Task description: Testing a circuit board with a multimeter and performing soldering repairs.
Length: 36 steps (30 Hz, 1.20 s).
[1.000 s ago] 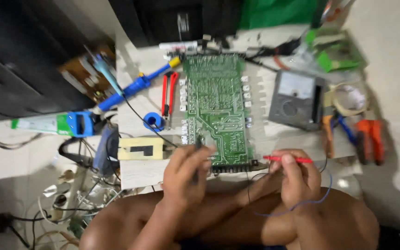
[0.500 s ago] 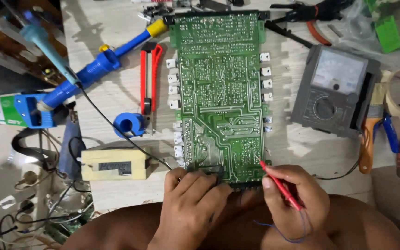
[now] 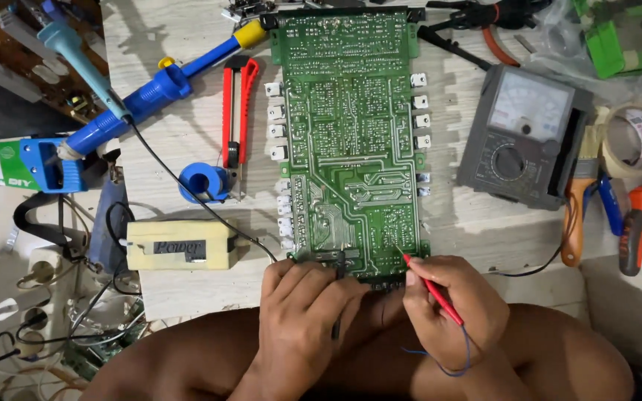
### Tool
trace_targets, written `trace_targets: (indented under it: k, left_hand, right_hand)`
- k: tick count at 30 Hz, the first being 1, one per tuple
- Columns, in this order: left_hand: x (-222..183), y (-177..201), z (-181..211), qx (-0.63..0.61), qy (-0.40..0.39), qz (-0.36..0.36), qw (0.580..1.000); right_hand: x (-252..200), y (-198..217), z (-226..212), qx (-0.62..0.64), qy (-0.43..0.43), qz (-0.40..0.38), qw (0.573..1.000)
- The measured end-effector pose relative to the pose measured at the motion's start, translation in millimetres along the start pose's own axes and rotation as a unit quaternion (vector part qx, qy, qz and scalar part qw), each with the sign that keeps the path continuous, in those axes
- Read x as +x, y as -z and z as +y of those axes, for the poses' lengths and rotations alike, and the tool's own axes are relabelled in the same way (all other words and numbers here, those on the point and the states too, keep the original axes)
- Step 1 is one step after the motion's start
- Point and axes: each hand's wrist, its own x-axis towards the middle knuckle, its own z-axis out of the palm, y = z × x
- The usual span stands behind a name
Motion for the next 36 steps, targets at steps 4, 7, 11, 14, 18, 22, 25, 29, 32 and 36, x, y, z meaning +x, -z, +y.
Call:
trace_targets:
  k: [4, 7, 11, 14, 18, 22, 25, 29, 32, 36]
  left_hand:
    - [-3, -4, 1, 0.002, 0.003, 0.014, 1.0]
    - [-2, -5, 2, -0.004, 0.004, 0.014, 1.0]
    - [1, -5, 2, -0.014, 0.0, 0.015, 1.0]
    - [0, -7, 1, -0.015, 0.002, 0.021, 1.0]
    - [2, -7, 3, -0.017, 0.006, 0.039, 0.999]
    - [-12, -19, -11, -0.014, -0.028, 0.033, 0.999]
    - [-16, -26, -18, -0.024, -0.034, 0.029, 0.999]
    - [-22, -34, -25, -0.011, -0.028, 0.029, 0.999]
    - [-18, -31, -21, -0.012, -0.022, 0.025, 0.999]
    - [-8, -10, -4, -0.031, -0.008, 0.01, 0.999]
  right_hand:
    - [3, -1, 1, 0.024, 0.006, 0.001, 1.0]
    - [7, -1, -3, 0.034, 0.019, 0.0, 0.999]
    - [10, -3, -4, 0.006, 0.033, 0.003, 0.999]
    - [9, -2, -2, 0.017, 0.034, 0.002, 0.999]
    - [4, -6, 2, -0.003, 0.034, 0.023, 0.999]
    - [-1, -2, 17, 0.03, 0.043, -0.018, 0.998]
    - [-2, -8, 20, 0.008, 0.044, 0.021, 0.999]
    - [-1, -11, 20, 0.046, 0.032, 0.024, 0.998]
    - [1, -5, 17, 0.041, 0.019, 0.004, 0.999]
    - [-8, -5, 21, 0.019, -0.001, -0.022, 1.0]
